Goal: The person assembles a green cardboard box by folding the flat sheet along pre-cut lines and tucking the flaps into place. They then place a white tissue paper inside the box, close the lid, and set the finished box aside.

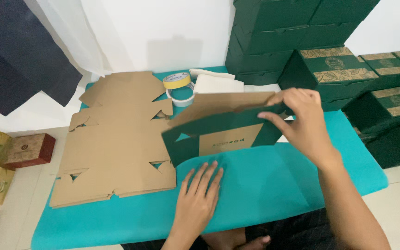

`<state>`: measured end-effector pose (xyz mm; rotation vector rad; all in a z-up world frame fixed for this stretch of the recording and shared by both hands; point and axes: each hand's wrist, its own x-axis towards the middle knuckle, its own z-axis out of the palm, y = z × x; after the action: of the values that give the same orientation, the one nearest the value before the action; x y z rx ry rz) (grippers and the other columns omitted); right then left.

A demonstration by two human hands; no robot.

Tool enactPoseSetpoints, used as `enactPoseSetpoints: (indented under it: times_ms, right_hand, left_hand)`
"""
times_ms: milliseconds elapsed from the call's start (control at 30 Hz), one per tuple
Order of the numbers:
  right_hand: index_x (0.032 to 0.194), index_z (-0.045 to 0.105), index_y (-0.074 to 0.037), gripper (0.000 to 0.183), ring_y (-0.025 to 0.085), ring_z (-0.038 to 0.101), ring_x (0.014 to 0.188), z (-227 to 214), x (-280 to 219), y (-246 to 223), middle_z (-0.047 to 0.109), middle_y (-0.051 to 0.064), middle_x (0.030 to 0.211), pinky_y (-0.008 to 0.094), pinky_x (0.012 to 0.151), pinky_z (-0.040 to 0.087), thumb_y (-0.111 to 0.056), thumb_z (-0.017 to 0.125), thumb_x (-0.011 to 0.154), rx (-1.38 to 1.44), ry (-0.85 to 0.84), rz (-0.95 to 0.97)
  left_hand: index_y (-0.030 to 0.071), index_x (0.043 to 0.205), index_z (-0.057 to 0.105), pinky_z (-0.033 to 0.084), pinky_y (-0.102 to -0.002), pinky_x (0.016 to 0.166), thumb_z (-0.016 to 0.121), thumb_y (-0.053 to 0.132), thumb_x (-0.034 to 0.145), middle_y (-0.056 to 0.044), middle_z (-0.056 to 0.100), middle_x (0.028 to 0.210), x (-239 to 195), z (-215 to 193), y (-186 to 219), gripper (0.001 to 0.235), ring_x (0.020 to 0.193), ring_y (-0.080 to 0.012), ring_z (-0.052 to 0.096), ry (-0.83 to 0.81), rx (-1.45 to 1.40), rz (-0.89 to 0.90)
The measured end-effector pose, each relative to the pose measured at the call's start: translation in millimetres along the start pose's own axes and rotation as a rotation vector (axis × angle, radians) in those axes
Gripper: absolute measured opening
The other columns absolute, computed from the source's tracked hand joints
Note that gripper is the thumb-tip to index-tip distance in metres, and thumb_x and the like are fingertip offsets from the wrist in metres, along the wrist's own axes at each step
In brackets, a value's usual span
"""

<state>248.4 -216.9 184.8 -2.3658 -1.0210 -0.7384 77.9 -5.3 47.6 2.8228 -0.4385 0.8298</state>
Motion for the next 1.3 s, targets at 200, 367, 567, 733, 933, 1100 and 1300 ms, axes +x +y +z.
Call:
enactPoseSetpoints:
  times_ms: [200, 367, 567, 733, 933, 1100, 1300]
  right_hand:
    - [0.091, 0.063, -0.012, 0.014, 0.018, 0.064, 0.093, 0.7, -90.3, -28.8, 0.070, 0.004, 0.108, 0.038, 0.091, 0.038, -0.020, 0.074, 0.090, -0.139, 0.222, -0.198]
    - [0.088, 0.061, -0.013, 0.027, 0.025, 0.066, 0.097, -19.0, -114.8, -39.4, 0.068, 0.007, 0.114, 0.042, 0.094, 0.035, -0.040, 0.060, 0.089, -0.113, 0.091, -0.142]
    - [0.097, 0.064, -0.018, 0.034, 0.021, 0.064, 0.103, -39.4, -94.5, -45.2, 0.067, 0.002, 0.117, 0.044, 0.095, 0.033, -0.044, 0.043, 0.094, -0.093, -0.031, -0.126]
    - [0.110, 0.061, -0.015, 0.020, 0.023, 0.060, 0.105, -21.3, -48.6, -33.9, 0.063, 0.001, 0.123, 0.041, 0.096, 0.035, -0.030, 0.058, 0.098, -0.253, -0.053, -0.108]
    - [0.121, 0.056, -0.020, 0.038, 0.028, 0.053, 0.112, 26.5, 13.9, 6.9, 0.053, 0.012, 0.118, 0.045, 0.094, 0.037, -0.023, 0.072, 0.086, -0.240, -0.100, -0.143]
    - [0.129, 0.055, -0.021, 0.045, 0.043, 0.050, 0.130, 57.1, 20.5, 28.7, 0.038, 0.022, 0.148, 0.057, 0.107, 0.032, -0.021, 0.074, 0.088, -0.287, -0.182, 0.014]
    - [0.121, 0.053, -0.011, 0.038, 0.037, 0.052, 0.116, 28.1, -25.9, -11.3, 0.042, 0.016, 0.149, 0.053, 0.098, 0.037, -0.017, 0.069, 0.087, -0.162, -0.084, -0.120]
  left_hand:
    - [0.024, 0.119, 0.071, 0.054, -0.033, 0.082, 0.066, 0.032, 0.099, 0.006, 0.066, 0.111, -36.9, -0.1, 9.0, 0.022, 0.100, -0.0088, 0.065, 0.348, 0.177, 0.137]
    - [0.031, 0.130, 0.060, 0.033, -0.039, 0.101, 0.061, 0.051, 0.103, 0.012, 0.060, 0.121, -65.6, 12.1, 17.1, 0.034, 0.108, -0.0072, 0.055, 0.376, 0.371, 0.209]
    - [0.034, 0.146, 0.048, 0.041, -0.031, 0.090, 0.049, 0.077, 0.100, 0.011, 0.043, 0.145, -55.0, -46.2, 49.8, 0.063, 0.123, -0.0059, 0.044, 0.182, 0.432, 0.185]
    - [0.030, 0.120, 0.066, 0.026, -0.017, 0.037, 0.037, 0.042, 0.105, 0.020, 0.061, 0.104, -22.8, -48.0, 49.3, 0.035, 0.070, 0.0118, 0.051, 0.197, 0.440, 0.173]
    - [0.015, 0.121, 0.067, 0.051, -0.021, 0.060, 0.043, 0.041, 0.104, 0.004, 0.069, 0.112, -50.0, -11.9, 42.2, 0.039, 0.094, -0.0092, 0.065, 0.107, 0.274, 0.142]
    - [0.009, 0.125, 0.063, 0.050, -0.032, 0.082, 0.044, 0.034, 0.103, -0.006, 0.065, 0.125, -61.8, 5.4, 34.6, 0.039, 0.107, -0.0202, 0.063, 0.031, 0.212, 0.100]
    - [0.008, 0.123, 0.065, 0.052, -0.036, 0.087, 0.043, 0.017, 0.104, -0.008, 0.066, 0.124, -57.4, 10.2, 27.3, 0.030, 0.104, -0.0228, 0.063, 0.032, 0.188, 0.123]
